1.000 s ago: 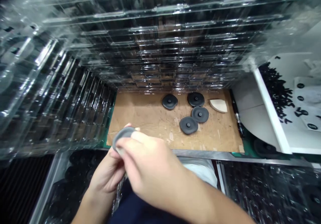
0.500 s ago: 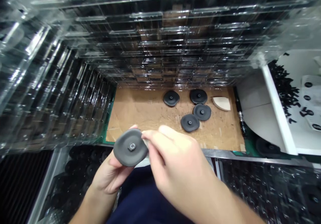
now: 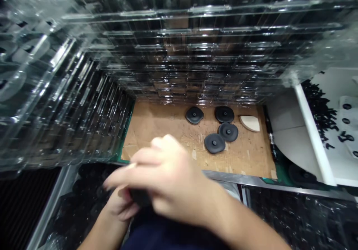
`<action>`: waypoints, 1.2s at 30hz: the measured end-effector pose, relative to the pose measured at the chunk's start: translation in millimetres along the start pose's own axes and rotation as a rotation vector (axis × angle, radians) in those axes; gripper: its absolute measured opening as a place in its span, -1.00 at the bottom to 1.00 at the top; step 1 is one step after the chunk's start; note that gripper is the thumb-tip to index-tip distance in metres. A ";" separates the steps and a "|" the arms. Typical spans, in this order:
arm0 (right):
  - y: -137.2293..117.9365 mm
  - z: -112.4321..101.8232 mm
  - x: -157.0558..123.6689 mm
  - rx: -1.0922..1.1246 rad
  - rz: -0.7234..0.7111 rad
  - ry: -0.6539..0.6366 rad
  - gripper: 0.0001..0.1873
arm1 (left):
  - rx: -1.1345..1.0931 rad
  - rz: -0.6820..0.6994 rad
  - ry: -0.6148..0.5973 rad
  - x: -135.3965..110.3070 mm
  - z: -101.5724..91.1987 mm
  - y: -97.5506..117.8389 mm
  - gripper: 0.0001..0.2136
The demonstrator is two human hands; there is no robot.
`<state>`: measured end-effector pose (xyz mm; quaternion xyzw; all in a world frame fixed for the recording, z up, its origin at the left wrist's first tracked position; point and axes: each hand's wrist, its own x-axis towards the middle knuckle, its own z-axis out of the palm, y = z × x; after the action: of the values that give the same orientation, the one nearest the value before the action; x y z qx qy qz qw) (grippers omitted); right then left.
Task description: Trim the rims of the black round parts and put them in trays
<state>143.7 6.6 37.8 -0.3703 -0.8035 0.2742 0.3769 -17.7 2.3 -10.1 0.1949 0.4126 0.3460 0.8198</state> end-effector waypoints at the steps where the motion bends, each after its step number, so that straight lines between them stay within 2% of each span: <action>1: 6.3 -3.9 -1.9 -0.031 0.083 0.024 -0.67 | -0.020 -0.027 -0.054 0.0 -1.6 0.3 -0.45; 4: 29.7 -4.6 -13.4 -0.133 0.369 0.149 -0.76 | -0.155 -0.098 -0.229 -0.7 -7.3 2.9 -0.45; 6: 45.5 11.1 -24.8 -0.053 0.533 0.199 -0.77 | -0.212 -0.095 -0.274 -1.6 -10.2 4.6 -0.47; 8: 59.4 37.0 -37.4 0.049 0.620 0.187 -0.76 | -0.240 -0.084 -0.291 -2.5 -11.4 5.8 -0.50; 10: 69.9 62.4 -48.8 0.068 0.640 0.151 -0.76 | -0.278 -0.085 -0.305 -3.3 -11.2 6.8 -0.55; 12: 76.2 77.2 -56.1 0.061 0.643 0.133 -0.76 | -0.322 -0.099 -0.312 -4.2 -11.0 7.5 -0.57; 14: 79.1 78.6 -57.7 0.053 0.663 0.151 -0.73 | -0.350 -0.124 -0.314 -5.4 -11.5 7.4 -0.58; 17: 82.7 68.3 -52.1 0.036 0.688 0.197 -0.69 | -0.381 -0.126 -0.352 -7.8 -13.3 5.1 -0.56; 20: 88.5 64.1 -45.9 0.020 0.666 0.187 -0.73 | -0.344 -0.051 -0.391 -10.9 -14.1 1.1 -0.53; 23: 88.7 68.8 -47.5 -0.025 0.631 0.213 -0.73 | -0.092 0.184 -0.339 -13.7 -13.8 -2.7 -0.43; 27: 68.0 71.4 -65.3 -0.077 0.548 0.337 -0.61 | 0.610 0.587 -0.191 -12.5 -17.5 -7.7 -0.06; 30: 47.2 64.8 -84.4 -0.113 0.452 0.411 -0.51 | 0.903 0.779 -0.206 -7.1 -21.5 -11.2 0.05; 32: 38.4 56.3 -95.0 -0.143 0.384 0.427 -0.42 | 0.959 0.833 -0.223 -3.4 -21.7 -11.5 0.04; 34: 34.9 44.7 -100.3 -0.166 0.315 0.390 -0.42 | 0.986 0.820 -0.220 -0.5 -19.2 -9.5 0.03; 36: 34.1 32.5 -98.9 -0.178 0.227 0.286 -0.54 | 0.988 0.702 -0.216 1.4 -15.1 -7.1 -0.04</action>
<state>174.3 -58.3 -45.0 -0.5253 -0.7160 0.1877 0.4196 -26.5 -1.0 -24.1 0.7098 0.3500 0.3414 0.5070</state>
